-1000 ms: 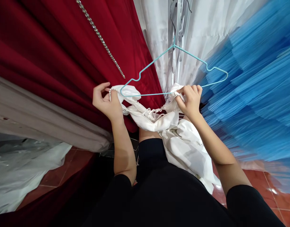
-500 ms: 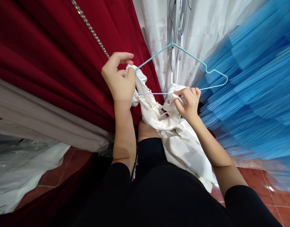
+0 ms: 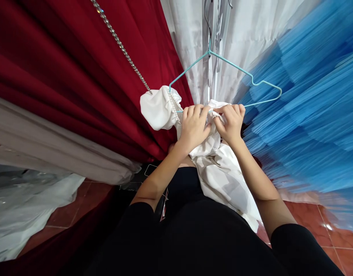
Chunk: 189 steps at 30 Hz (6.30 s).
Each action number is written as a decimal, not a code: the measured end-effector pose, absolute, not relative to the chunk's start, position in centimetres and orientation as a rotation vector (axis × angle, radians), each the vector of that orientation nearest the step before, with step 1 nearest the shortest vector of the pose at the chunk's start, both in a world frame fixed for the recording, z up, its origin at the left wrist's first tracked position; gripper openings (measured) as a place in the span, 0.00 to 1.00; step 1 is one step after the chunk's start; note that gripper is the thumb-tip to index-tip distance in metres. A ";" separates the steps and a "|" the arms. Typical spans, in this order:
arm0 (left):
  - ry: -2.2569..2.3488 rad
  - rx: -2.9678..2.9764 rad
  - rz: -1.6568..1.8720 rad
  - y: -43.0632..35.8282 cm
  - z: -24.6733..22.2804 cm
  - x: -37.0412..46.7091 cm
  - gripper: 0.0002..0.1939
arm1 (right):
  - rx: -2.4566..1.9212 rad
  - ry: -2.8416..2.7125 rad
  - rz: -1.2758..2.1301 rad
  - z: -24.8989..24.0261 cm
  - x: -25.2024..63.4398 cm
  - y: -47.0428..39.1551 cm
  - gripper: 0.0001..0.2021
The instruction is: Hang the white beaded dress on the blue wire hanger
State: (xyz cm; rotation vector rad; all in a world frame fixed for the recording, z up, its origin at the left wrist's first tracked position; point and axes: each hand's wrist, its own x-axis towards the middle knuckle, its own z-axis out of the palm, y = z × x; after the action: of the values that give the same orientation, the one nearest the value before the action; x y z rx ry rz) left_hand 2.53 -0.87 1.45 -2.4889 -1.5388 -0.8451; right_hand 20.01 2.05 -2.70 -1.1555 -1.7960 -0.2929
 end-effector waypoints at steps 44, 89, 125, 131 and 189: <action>-1.654 -2.439 -0.752 -1.6 1.0 1.8 0.31 | -1.170 -2.133 -0.098 0.8 20.8 2.0 0.14; -1.653 -1.505 -2.283 -1.7 -4.4 -3.3 0.16 | -1.196 -2.027 -0.142 -1.3 18.9 1.5 0.25; -1.558 -2.283 -1.406 1.1 0.3 -4.6 0.14 | -1.384 -1.073 0.054 6.8 31.0 7.3 0.15; -1.580 -2.373 -1.388 1.3 0.4 -3.5 0.17 | -1.276 -0.914 0.050 1.7 32.2 5.8 0.09; -1.439 -2.518 -1.506 -0.1 1.5 0.8 0.18 | -1.116 -1.443 -0.361 -2.2 25.0 1.5 0.04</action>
State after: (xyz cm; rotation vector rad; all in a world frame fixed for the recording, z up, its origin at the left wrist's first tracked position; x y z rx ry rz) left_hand 0.76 -0.08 1.54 -2.5181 -1.4390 -1.5057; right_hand 25.05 1.46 -2.24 -1.1160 -1.4428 -0.3613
